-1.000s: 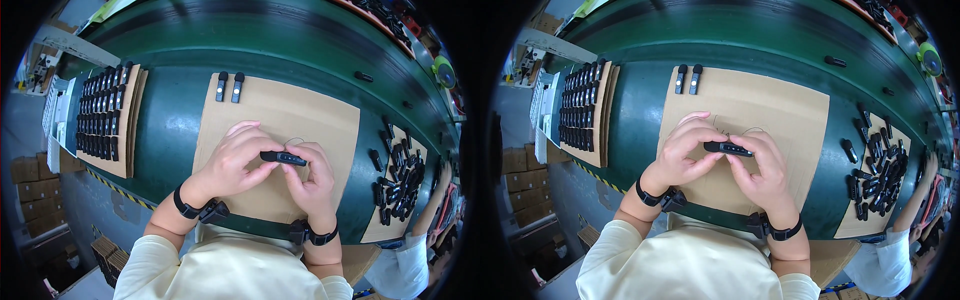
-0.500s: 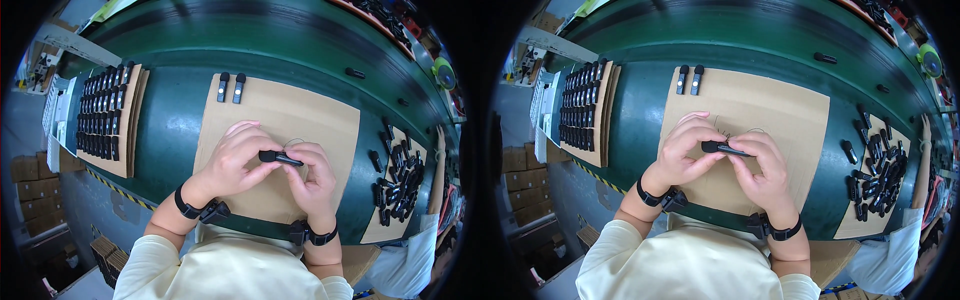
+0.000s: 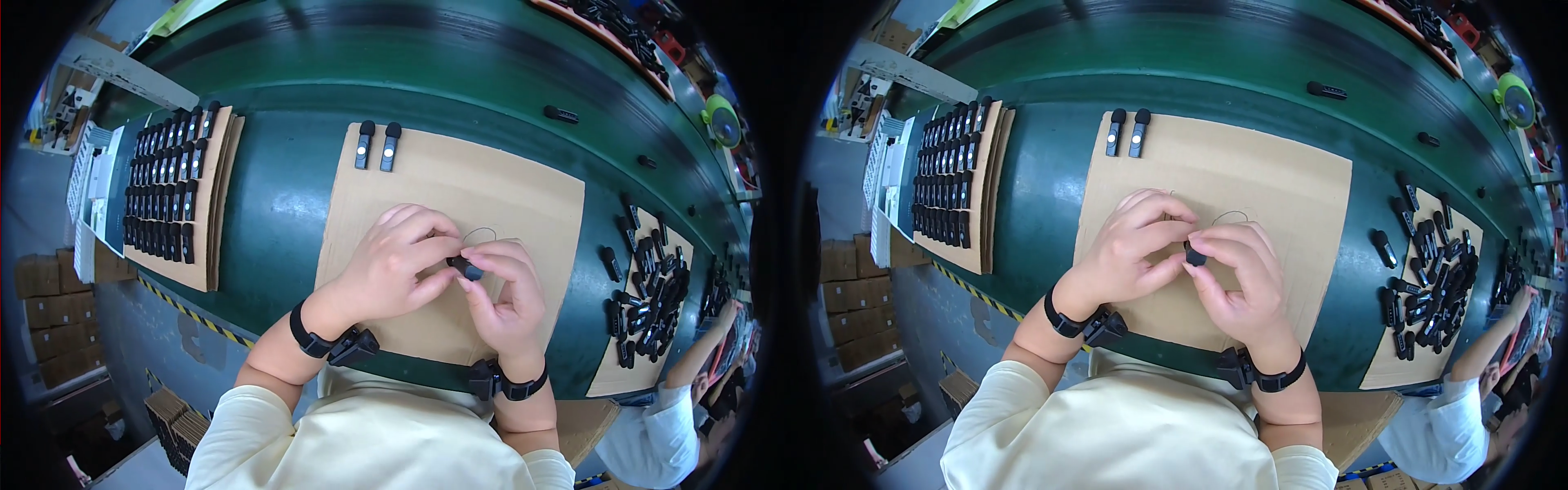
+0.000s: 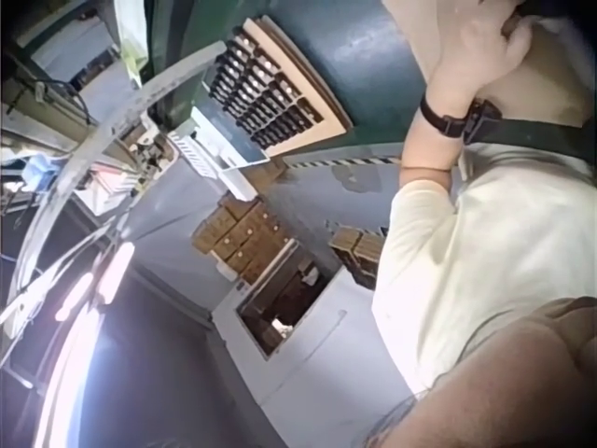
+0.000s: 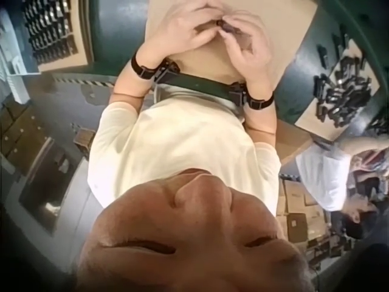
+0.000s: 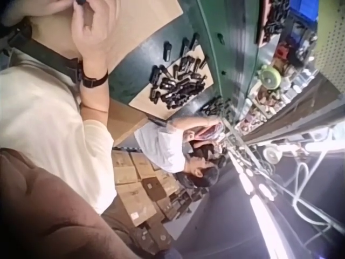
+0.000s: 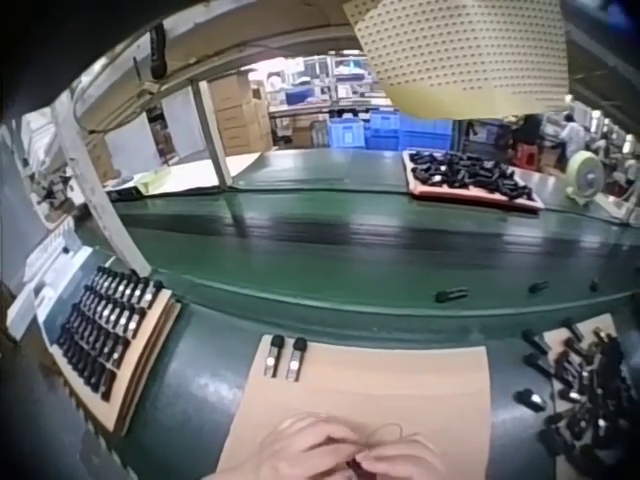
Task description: The person places a cardboard sheet on the conveyor belt, then picks up microphones to press their buttons and align them in rows on the cardboard.
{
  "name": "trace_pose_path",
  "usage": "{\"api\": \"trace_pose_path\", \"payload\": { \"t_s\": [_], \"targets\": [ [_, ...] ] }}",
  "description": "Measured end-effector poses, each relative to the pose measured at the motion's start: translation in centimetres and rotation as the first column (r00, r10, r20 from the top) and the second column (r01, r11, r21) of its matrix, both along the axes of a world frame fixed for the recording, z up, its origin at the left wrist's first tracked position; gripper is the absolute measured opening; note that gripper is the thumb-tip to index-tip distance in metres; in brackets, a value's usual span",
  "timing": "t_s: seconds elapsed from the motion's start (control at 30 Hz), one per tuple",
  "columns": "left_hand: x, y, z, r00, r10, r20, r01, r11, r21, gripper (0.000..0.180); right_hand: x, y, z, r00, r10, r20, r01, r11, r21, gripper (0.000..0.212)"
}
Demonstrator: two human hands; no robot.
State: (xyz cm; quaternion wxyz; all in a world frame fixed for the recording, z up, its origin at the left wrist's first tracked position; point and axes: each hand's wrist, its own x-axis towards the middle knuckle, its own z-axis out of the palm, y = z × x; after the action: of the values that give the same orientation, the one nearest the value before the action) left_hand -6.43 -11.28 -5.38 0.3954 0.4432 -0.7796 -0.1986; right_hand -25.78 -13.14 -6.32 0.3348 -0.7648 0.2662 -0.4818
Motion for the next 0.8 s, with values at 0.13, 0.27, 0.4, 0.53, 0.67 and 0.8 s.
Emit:
{"api": "trace_pose_path", "payload": {
  "t_s": [0.13,0.27,0.4,0.53,0.67,0.8],
  "targets": [
    [0.2,0.6,0.9,0.979,0.156,0.130,-0.167,0.983,0.080,0.031,0.4,-0.3,-0.5,0.998,-0.064,-0.021,0.065,0.996,0.061,0.028],
    [0.6,1.1,0.4,0.894,0.262,0.363,-0.283,0.959,0.005,0.024,0.9,-0.2,-0.2,0.973,-0.202,-0.110,0.213,0.973,0.092,0.027],
    [0.7,1.5,0.4,0.856,0.184,0.483,-0.301,0.938,0.175,0.027,2.0,-1.0,0.9,0.963,-0.168,-0.212,0.194,0.975,0.108,0.025],
    [0.8,1.7,-0.7,0.866,0.238,0.440,-0.287,0.957,0.047,0.014,3.9,-4.0,1.7,0.929,-0.120,-0.350,0.111,0.993,-0.044,0.025],
    [1.0,1.8,-0.6,0.875,0.206,0.438,-0.276,0.956,0.100,0.014,5.8,-7.5,0.7,0.879,-0.141,-0.455,0.015,0.963,-0.268,0.028],
    [0.9,1.7,-1.2,0.880,0.227,0.417,-0.278,0.958,0.066,0.010,7.0,-7.8,-0.3,0.826,-0.089,-0.557,-0.072,0.963,-0.261,0.027]
  ]
}}
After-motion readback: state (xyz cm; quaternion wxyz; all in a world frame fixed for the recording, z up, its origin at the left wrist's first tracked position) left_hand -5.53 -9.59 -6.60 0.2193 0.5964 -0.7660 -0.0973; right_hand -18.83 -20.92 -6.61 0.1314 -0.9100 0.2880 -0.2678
